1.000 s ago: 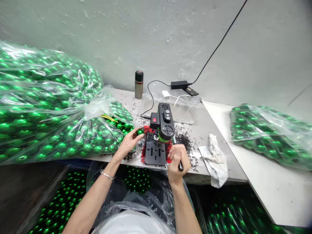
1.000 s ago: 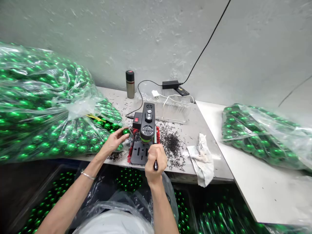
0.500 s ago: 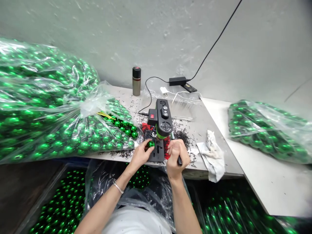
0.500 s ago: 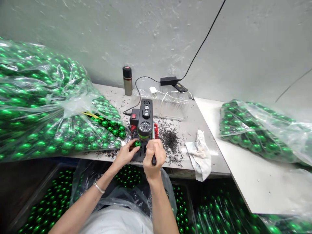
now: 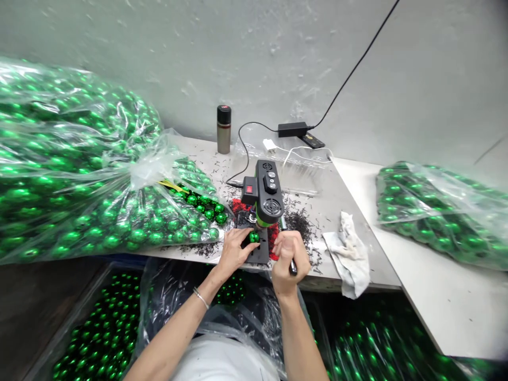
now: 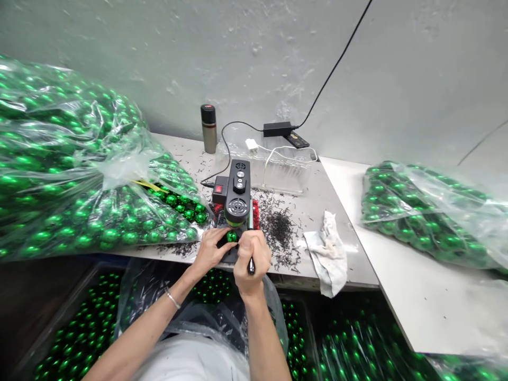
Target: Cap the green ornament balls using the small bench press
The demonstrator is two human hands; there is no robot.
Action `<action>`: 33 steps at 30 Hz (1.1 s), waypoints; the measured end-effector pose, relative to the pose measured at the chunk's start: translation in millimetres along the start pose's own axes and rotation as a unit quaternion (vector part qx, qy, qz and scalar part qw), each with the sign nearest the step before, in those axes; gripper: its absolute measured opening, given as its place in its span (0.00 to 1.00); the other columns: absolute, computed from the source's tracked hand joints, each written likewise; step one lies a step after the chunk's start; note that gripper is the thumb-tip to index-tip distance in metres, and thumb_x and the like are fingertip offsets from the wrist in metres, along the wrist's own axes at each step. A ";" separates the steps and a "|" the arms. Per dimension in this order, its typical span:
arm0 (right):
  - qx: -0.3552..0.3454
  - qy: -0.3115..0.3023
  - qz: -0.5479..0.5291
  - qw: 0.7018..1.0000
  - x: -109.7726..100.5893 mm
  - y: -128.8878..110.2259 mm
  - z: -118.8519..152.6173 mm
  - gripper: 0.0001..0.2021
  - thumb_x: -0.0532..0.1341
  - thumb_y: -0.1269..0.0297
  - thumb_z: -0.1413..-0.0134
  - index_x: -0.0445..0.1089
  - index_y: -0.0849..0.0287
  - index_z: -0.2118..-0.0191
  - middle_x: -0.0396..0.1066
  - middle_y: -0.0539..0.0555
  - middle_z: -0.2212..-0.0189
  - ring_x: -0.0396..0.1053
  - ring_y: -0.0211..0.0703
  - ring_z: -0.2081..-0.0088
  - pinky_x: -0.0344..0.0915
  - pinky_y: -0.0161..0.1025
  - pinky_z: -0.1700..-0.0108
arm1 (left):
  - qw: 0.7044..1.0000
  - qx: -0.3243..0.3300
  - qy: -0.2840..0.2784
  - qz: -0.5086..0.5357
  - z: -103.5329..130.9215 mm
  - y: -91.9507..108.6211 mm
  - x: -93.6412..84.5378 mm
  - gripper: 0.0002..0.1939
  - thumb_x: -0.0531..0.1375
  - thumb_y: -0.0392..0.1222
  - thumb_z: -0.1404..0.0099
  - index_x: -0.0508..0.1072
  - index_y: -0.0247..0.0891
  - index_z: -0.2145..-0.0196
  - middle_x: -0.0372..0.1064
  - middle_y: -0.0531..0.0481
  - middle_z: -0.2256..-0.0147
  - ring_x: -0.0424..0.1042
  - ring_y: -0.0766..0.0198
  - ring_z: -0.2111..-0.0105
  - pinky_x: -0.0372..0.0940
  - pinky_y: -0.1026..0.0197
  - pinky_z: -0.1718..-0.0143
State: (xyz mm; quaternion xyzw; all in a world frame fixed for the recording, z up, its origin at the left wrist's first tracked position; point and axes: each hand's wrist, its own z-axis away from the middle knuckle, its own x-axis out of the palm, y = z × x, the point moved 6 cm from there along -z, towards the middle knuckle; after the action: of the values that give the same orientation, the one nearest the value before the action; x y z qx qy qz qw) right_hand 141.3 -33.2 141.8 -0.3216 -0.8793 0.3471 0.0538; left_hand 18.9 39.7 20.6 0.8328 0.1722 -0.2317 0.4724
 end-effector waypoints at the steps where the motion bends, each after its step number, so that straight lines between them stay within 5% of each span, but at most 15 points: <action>1: -0.001 0.001 0.001 1.000 0.3 3.4 3.5 0.14 0.50 0.73 0.36 0.59 0.57 0.75 0.62 0.49 0.75 0.63 0.36 0.72 0.60 0.37 0.70 | 1.000 0.001 0.002 -0.002 -0.2 -0.2 0.0 0.17 0.66 0.46 0.38 0.75 0.39 0.52 0.77 0.43 0.56 0.73 0.53 0.56 0.65 0.48 0.51; 11: -0.087 0.048 0.007 0.995 9.5 39.9 41.6 0.18 0.45 0.64 0.32 0.57 0.56 0.76 0.61 0.47 0.74 0.65 0.35 0.74 0.67 0.49 0.52 | 1.000 -0.002 0.004 -0.009 0.4 1.9 0.0 0.17 0.65 0.47 0.37 0.75 0.39 0.52 0.77 0.43 0.57 0.73 0.54 0.58 0.64 0.49 0.53; 20: -0.110 0.016 0.017 0.994 10.9 46.7 44.7 0.16 0.44 0.65 0.33 0.56 0.56 0.74 0.61 0.47 0.73 0.69 0.37 0.70 0.66 0.50 0.51 | 1.000 -0.017 -0.006 0.006 -1.1 1.9 1.1 0.16 0.65 0.45 0.38 0.76 0.39 0.53 0.77 0.43 0.58 0.72 0.53 0.57 0.64 0.49 0.52; 25: -0.175 -0.034 0.028 0.984 11.2 36.5 38.5 0.15 0.47 0.67 0.34 0.57 0.57 0.74 0.62 0.49 0.73 0.68 0.38 0.70 0.66 0.42 0.61 | 0.999 -0.033 -0.017 0.026 -5.3 2.0 1.8 0.16 0.66 0.43 0.39 0.76 0.40 0.53 0.77 0.44 0.58 0.72 0.53 0.56 0.64 0.49 0.51; 28: -0.130 -0.013 0.002 0.991 4.3 20.0 17.1 0.15 0.48 0.68 0.34 0.57 0.57 0.75 0.62 0.48 0.74 0.64 0.36 0.72 0.62 0.38 0.67 | 0.999 -0.038 -0.009 0.029 -5.9 2.0 2.5 0.16 0.68 0.42 0.41 0.76 0.38 0.54 0.77 0.44 0.58 0.72 0.52 0.56 0.64 0.48 0.50; 33: 0.056 -0.006 0.000 0.998 -1.7 -3.5 -24.0 0.16 0.50 0.64 0.33 0.60 0.58 0.75 0.59 0.46 0.78 0.58 0.34 0.77 0.55 0.36 0.71 | 1.000 -0.010 0.000 0.018 21.4 10.1 -9.1 0.19 0.64 0.42 0.37 0.72 0.38 0.49 0.74 0.41 0.53 0.71 0.52 0.52 0.64 0.47 0.48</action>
State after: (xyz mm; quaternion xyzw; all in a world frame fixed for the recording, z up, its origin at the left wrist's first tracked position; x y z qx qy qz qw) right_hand 148.4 -22.3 162.4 -0.3157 -0.8591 0.3972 0.0669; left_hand 11.7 15.6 23.1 0.8309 0.1593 -0.2218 0.4848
